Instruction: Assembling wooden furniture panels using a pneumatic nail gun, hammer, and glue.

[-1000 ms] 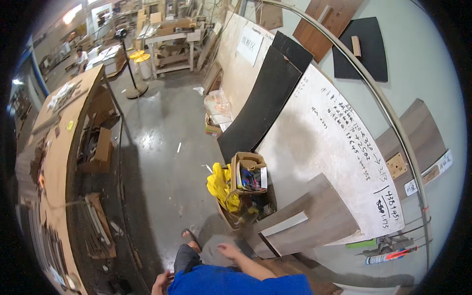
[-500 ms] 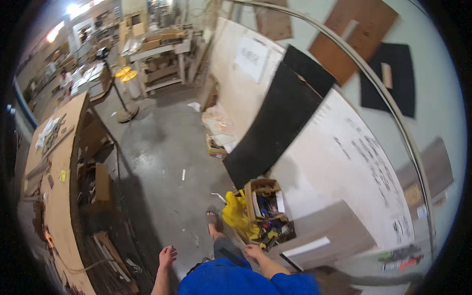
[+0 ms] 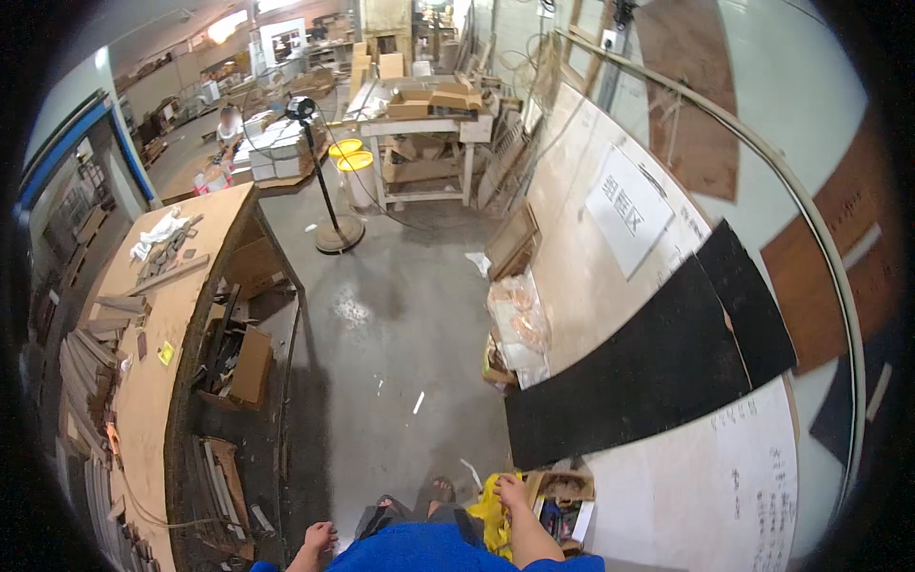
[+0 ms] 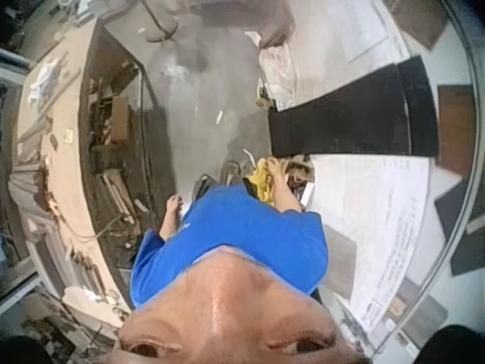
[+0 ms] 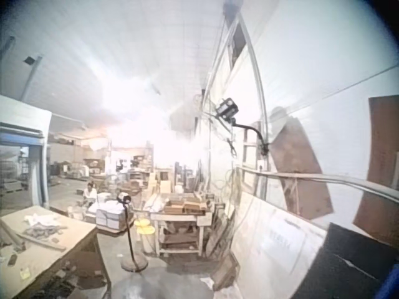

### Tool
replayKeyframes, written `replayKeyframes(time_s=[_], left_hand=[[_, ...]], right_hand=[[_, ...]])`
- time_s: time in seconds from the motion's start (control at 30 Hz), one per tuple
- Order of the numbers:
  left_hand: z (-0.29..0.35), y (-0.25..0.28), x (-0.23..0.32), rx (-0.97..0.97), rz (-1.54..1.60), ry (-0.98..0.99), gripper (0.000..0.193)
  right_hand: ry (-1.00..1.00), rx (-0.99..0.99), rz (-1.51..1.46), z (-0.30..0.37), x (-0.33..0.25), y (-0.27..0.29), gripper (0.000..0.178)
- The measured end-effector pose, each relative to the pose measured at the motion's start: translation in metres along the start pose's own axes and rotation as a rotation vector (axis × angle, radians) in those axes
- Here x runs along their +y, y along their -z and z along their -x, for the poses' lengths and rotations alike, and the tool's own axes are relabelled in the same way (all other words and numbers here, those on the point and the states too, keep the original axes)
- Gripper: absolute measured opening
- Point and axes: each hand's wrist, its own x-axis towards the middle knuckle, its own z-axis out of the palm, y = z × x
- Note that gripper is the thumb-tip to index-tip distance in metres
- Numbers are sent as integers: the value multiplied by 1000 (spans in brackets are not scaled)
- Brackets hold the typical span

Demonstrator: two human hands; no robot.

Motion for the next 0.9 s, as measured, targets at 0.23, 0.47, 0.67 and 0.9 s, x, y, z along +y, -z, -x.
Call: replayKeyframes(time_s=[0.23,0.47,0.67,0.9], left_hand=[[-21,-28,48,5,135,59,31],[-94,-22,33,-102,124,-29,32],[-118,20,90,36,239,106,28],[-119,42,112,138,486,68,26]], right_hand=[[35,-24,69,-39,-67,-28,25],[-68,-69,241,-38,-47,-82,27],[124,-88,593,-50,-31,-109,25],[-29,-166,456,-53,-123,-146,29]])
